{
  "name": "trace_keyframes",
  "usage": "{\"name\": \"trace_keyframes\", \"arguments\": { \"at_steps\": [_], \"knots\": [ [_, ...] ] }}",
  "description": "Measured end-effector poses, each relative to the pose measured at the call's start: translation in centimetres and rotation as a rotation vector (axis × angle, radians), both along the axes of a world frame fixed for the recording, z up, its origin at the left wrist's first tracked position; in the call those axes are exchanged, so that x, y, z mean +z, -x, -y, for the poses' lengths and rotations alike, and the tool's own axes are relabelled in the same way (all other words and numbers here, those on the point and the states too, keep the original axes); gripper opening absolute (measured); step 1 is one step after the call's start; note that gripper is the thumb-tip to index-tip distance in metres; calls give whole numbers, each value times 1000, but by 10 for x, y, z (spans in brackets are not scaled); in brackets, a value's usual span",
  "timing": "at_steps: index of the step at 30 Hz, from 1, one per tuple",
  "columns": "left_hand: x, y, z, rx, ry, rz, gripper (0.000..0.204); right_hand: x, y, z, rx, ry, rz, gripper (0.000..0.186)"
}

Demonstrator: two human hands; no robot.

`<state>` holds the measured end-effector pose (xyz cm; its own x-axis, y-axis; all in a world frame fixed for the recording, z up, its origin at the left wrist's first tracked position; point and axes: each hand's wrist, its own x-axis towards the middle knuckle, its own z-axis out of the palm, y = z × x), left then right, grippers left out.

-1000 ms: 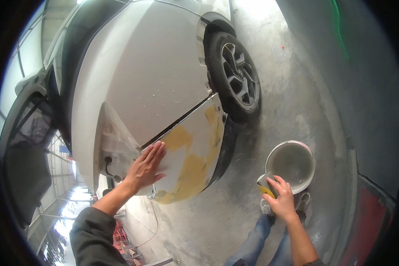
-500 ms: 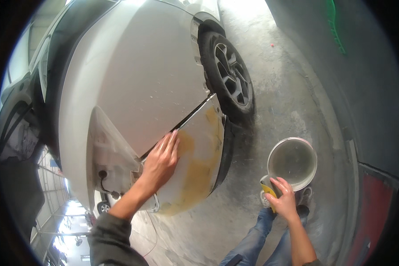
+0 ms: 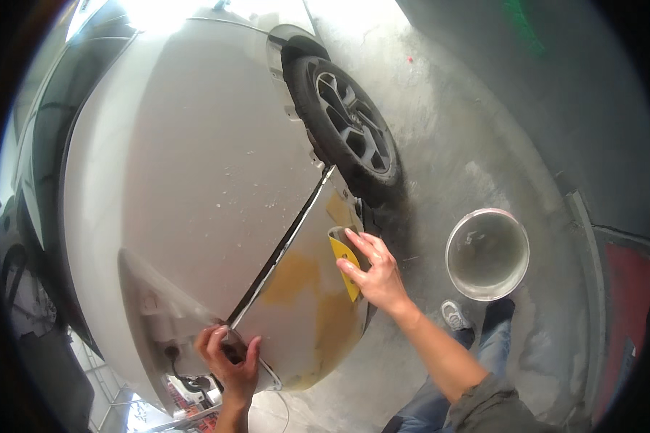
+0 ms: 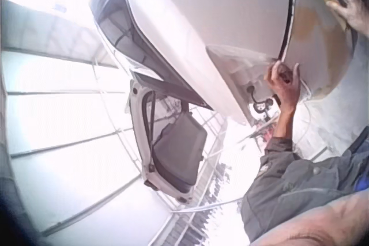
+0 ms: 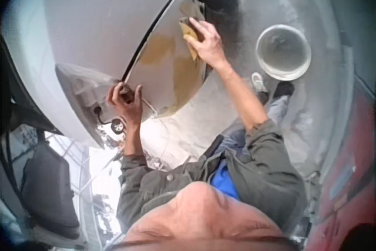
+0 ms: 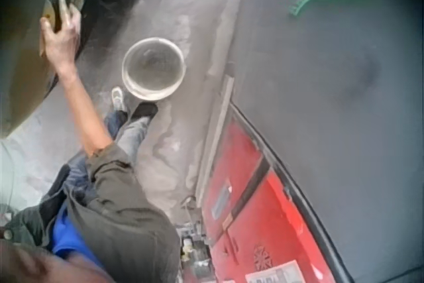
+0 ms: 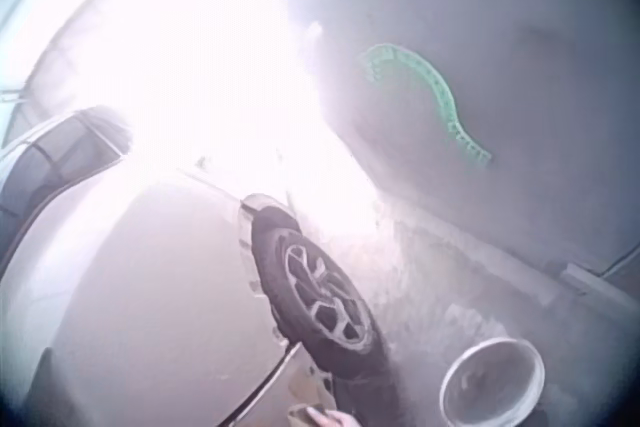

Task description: The person sands the front bumper of a white car using a yellow sanding block and water from a bucket. They repeatedly dip the sanding block into the water and rub it across the bumper surface to smooth the area.

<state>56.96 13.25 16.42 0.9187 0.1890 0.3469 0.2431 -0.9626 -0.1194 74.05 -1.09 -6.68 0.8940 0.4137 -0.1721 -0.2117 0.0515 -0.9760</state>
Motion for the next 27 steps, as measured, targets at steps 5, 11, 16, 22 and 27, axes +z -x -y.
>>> {"name": "trace_keyframes", "arguments": {
  "at_steps": [5,11,16,22,27],
  "knots": [
    [4,3,-5,373,335,4,64,-16,-3,-43,-82,2,-91,62],
    [2,10,-11,515,394,61,62,0,10,-73,-179,172,-52,56],
    [8,18,-19,493,406,4,54,-39,-41,-93,-164,160,-12,53],
    [10,20,-25,449,487,10,58,-34,-44,-93,-219,141,-53,54],
    [20,13,-9,673,361,-95,46,-21,-22,-91,-191,146,-2,54]
  ]
}}
